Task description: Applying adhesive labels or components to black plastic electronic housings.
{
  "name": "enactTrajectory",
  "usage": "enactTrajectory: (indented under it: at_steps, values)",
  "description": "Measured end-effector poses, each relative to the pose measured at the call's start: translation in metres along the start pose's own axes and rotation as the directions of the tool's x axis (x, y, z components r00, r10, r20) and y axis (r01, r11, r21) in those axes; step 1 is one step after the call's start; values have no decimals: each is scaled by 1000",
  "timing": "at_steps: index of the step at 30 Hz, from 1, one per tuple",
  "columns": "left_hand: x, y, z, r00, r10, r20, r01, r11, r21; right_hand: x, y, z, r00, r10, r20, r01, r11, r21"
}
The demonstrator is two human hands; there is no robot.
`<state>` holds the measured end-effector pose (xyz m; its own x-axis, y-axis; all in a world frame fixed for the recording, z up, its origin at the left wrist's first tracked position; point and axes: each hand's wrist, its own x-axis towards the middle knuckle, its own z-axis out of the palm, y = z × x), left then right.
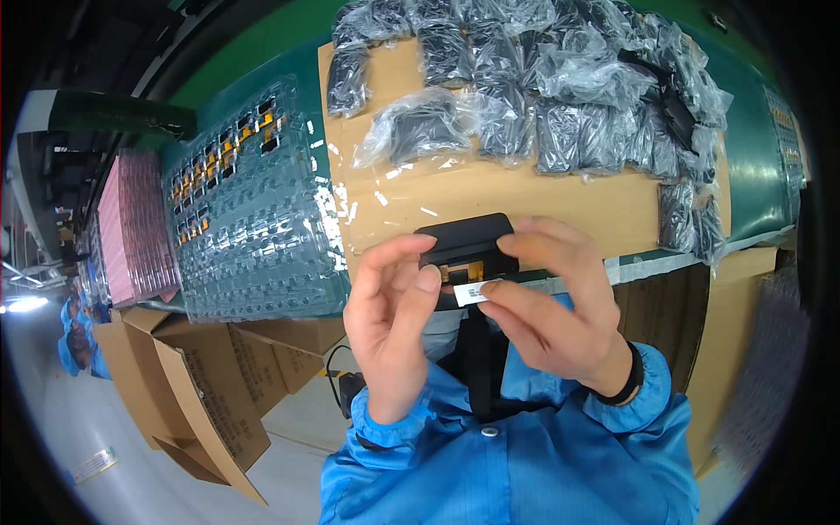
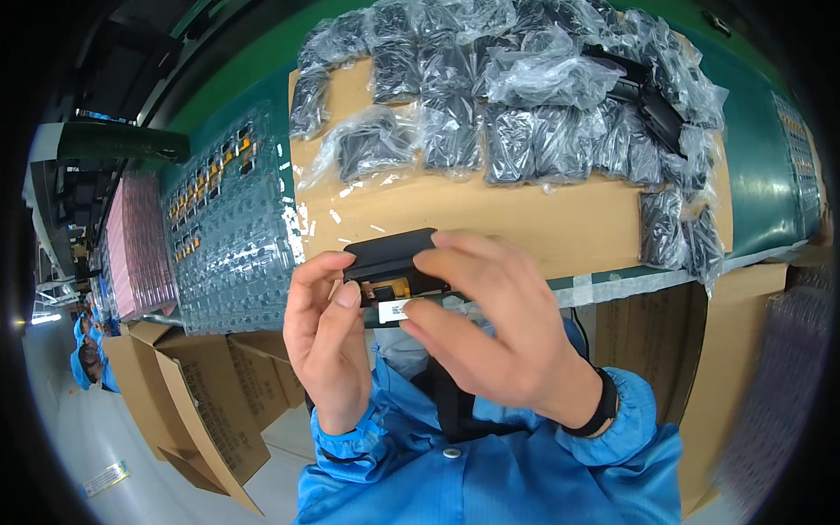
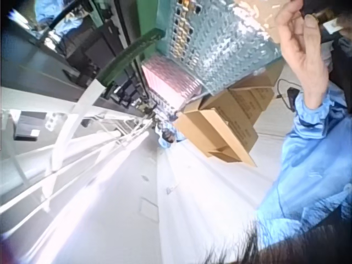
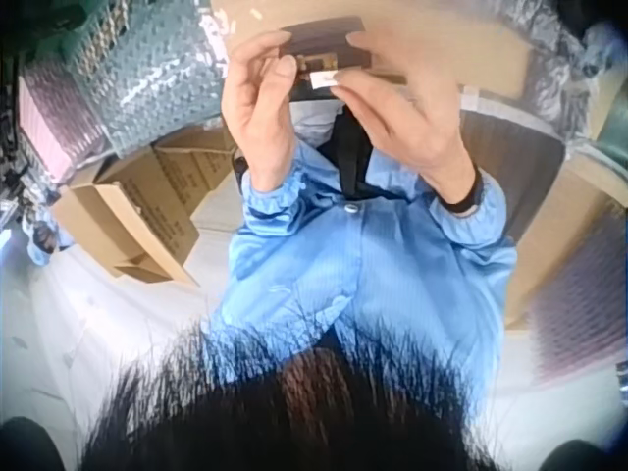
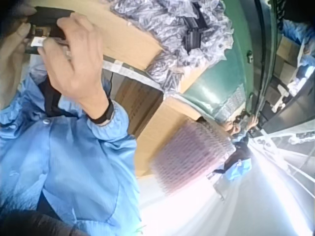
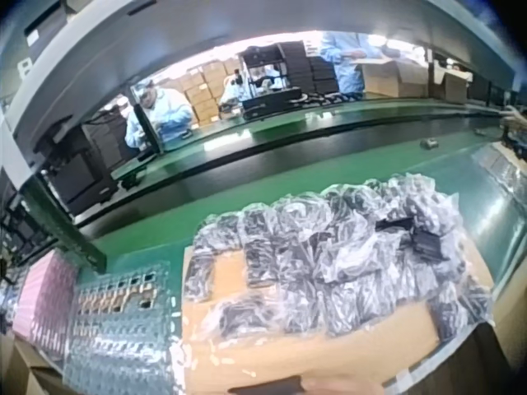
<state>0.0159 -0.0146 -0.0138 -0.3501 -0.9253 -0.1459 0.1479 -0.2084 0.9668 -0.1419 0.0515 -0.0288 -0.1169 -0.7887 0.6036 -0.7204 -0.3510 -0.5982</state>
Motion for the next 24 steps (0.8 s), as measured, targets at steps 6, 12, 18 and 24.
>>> enactTrajectory:
  at_steps: [6,12,18,24]
  values:
    - [-6,1,-1,994,104,24,-101,989,-110,13,-7,-8,934,348,81,-356,893,276]
    - [-4,-1,0,980,172,98,-164,982,-89,22,-12,-18,864,486,134,-503,816,285]
    - [-4,-2,10,991,137,-10,-137,990,-15,28,-17,-20,886,448,119,-463,860,215]
    - [2,-1,1,994,63,-91,-80,975,-206,15,-23,-17,638,759,132,-674,467,572]
